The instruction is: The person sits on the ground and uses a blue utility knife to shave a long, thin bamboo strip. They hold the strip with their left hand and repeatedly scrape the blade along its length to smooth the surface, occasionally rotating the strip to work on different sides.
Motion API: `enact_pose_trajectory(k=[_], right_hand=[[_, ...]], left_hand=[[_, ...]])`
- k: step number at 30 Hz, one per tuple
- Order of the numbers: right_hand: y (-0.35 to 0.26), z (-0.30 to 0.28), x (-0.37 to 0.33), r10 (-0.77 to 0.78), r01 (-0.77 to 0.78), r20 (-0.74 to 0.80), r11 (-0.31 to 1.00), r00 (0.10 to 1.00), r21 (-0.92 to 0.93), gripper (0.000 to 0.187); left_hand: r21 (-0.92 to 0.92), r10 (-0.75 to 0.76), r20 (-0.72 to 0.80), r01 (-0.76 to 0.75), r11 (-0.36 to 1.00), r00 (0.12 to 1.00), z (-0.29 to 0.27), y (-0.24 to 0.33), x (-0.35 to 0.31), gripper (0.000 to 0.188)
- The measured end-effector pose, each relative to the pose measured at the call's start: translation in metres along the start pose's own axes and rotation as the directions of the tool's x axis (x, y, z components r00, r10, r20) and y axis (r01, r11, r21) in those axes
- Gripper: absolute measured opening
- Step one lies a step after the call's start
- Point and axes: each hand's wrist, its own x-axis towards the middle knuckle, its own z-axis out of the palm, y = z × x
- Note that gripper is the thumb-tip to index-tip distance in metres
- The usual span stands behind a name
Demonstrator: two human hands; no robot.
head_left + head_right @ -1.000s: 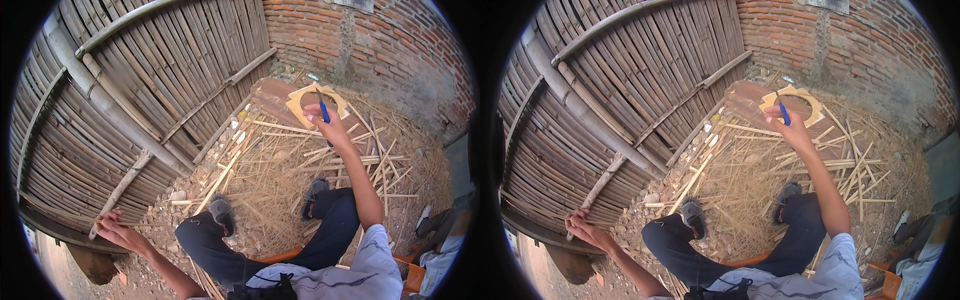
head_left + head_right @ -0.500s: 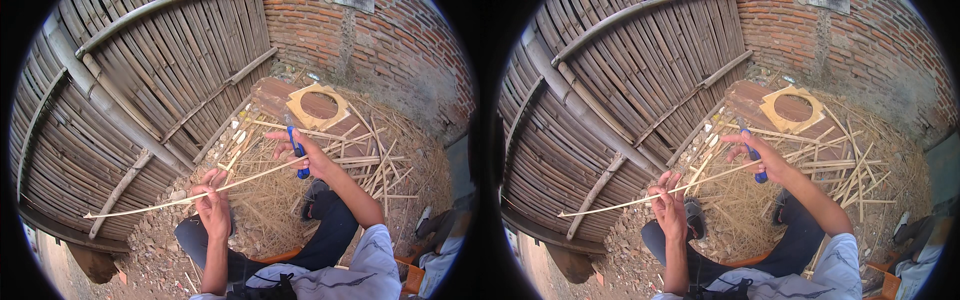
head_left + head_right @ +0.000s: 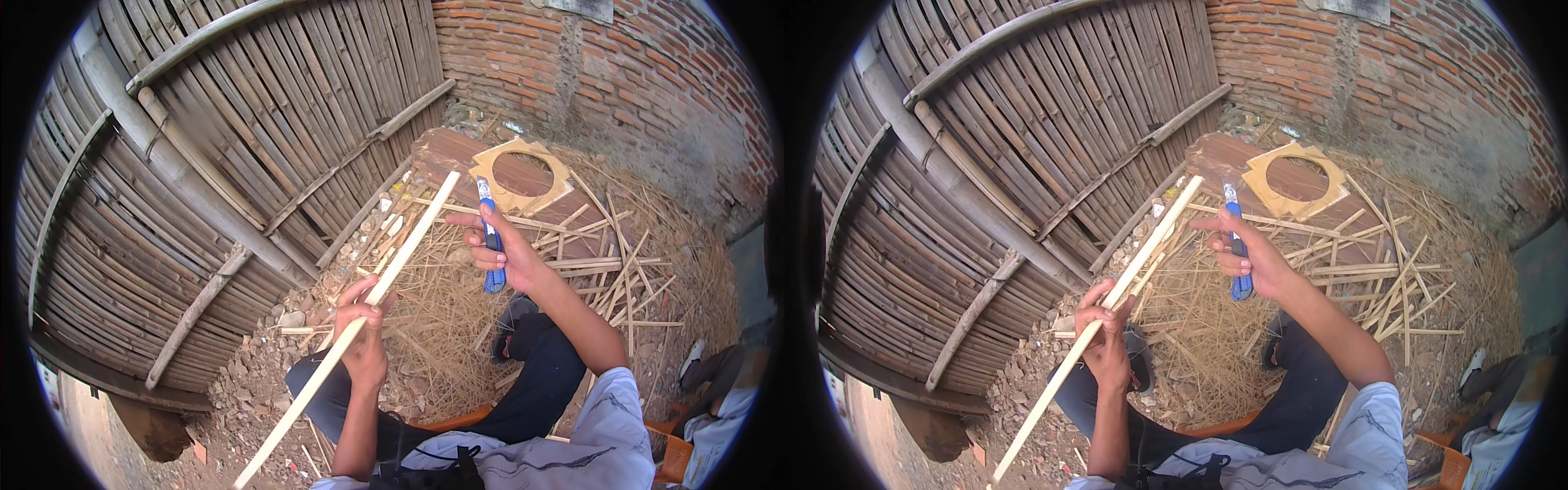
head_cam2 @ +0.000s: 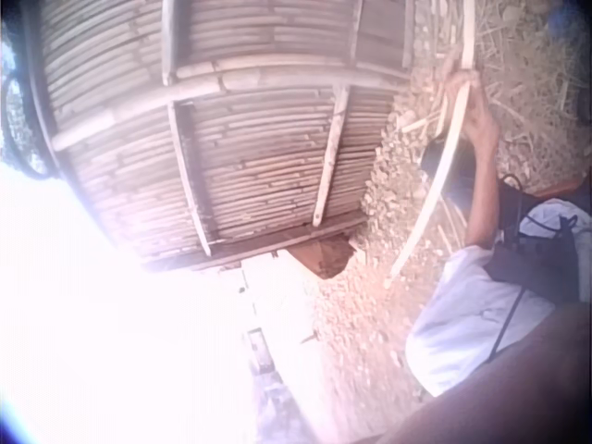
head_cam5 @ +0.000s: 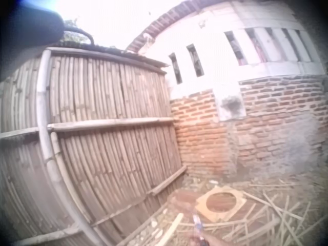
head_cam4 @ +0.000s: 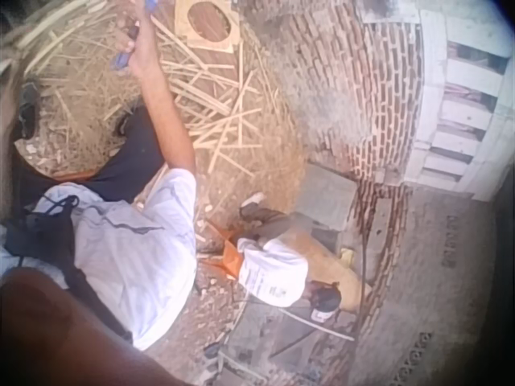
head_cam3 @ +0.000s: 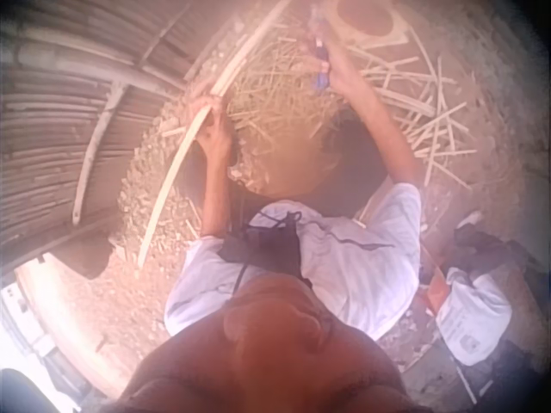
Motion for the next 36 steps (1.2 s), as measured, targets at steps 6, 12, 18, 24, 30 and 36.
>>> enact_pose_trajectory(k=[6, 12, 18, 24, 30, 36], right_hand=[[0.002, 0.029, -0.007, -0.05, 0.054, 0.023, 0.977, 0.998, -0.204, 0.059], [0.005, 0.028, -0.01, -0.063, 0.065, 0.02, 0.992, 0.998, -0.106, 0.045], [0.004, 0.027, -0.013, -0.14, 0.142, -0.038, 0.989, 0.989, 0.051, 0.028], [-0.01, 0.018, -0.011, -0.241, 0.25, -0.145, 0.967, 0.96, 0.05, 0.027], [-0.012, 0.01, -0.008, -0.272, 0.284, -0.193, 0.958, 0.943, 0.036, 0.027], [-0.009, 0.013, -0.01, -0.249, 0.26, -0.171, 0.965, 0.953, 0.046, 0.028]], left_hand=[[-0.023, -0.083, 0.17, 0.088, 0.996, 0.982, 0.007, -0.001, -0.017, 0.014], [-0.02, -0.1, 0.263, 0.109, 0.994, 0.96, 0.007, -0.011, -0.019, 0.027], [0.01, -0.353, 0.305, 0.368, 0.93, 0.885, 0.019, 0.002, -0.016, 0.081], [0.568, -0.489, 0.675, 0.035, 0.822, 0.552, -0.001, 0.028, -0.031, 0.06], [0.419, -0.404, 0.627, 0.149, 0.896, 0.666, -0.005, 0.08, -0.028, 0.045], [0.777, -0.132, 0.264, -0.13, 0.616, 0.955, 0.013, 0.093, -0.001, 0.038]])
